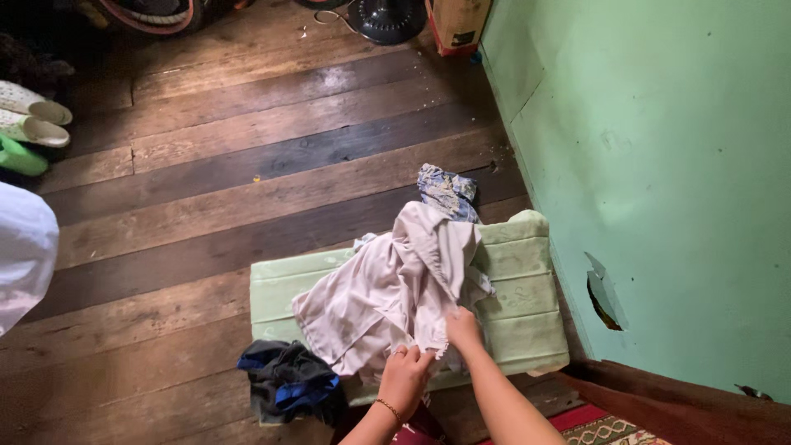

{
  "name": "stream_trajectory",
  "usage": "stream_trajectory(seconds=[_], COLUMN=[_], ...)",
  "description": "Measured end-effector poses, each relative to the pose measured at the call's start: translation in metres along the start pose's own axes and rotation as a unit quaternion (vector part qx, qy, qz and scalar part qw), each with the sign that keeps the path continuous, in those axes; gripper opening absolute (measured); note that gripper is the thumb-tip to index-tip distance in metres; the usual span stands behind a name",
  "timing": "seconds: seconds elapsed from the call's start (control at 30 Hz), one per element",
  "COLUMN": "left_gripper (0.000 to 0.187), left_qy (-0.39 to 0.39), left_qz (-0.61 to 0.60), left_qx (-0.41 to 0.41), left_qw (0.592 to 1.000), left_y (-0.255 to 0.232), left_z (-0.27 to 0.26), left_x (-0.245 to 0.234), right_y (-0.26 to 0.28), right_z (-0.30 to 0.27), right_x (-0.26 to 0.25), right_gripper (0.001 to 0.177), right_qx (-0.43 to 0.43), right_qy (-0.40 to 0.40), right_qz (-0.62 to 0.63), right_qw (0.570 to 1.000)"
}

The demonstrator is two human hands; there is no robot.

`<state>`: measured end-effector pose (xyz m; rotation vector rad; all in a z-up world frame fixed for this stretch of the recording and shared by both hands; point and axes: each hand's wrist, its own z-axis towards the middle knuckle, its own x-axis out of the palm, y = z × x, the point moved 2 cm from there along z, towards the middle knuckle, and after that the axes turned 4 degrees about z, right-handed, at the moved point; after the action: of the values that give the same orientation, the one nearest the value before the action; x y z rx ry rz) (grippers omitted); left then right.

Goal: The person takes clothes from a pile on a bench, places them on hangers, and hangs them on a clothes rack. The person handles a white shirt, a beige top, and a dark garment, repeating the process of unfolding, placing on a hanger, and hanging on the rack.

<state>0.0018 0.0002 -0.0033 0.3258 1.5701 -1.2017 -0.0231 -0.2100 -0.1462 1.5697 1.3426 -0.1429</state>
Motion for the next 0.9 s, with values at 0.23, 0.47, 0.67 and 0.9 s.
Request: stream_trajectory(seconds=[0.23, 0.47, 0.67, 0.9], left_gripper=[0.030, 0.022, 0.045, 0.046], left_qy=[0.096, -0.002, -0.045, 0.068], left_qz=[-0.046, -0.044, 0.006, -0.029], left_qx=[-0.104, -0.251, -0.292, -0.292], left_qw=[0.989, 0.967, 0.955, 0.954], left_y=[0.030, 0.083, 0.113, 0.147], left_z=[-0.010, 0.041, 0.112, 0.148], left_x=[0.029, 0.042, 0.060, 0.116], right_y=[-0.046, -0.002, 0.053, 0.080], right_z=[-0.014, -0.010, -0.005, 0.021], right_x=[-0.005, -0.024, -0.016, 0.003], right_gripper=[0.039, 0.059, 0.048, 0.063], right_qx=[0.254, -0.008, -0.168, -0.143], right_qy=[0.085, -0.107, -0.142, -0.108], right_qz=[0.242, -0.035, -0.088, -0.126], right_qw=[0.932, 0.994, 0.972, 0.976])
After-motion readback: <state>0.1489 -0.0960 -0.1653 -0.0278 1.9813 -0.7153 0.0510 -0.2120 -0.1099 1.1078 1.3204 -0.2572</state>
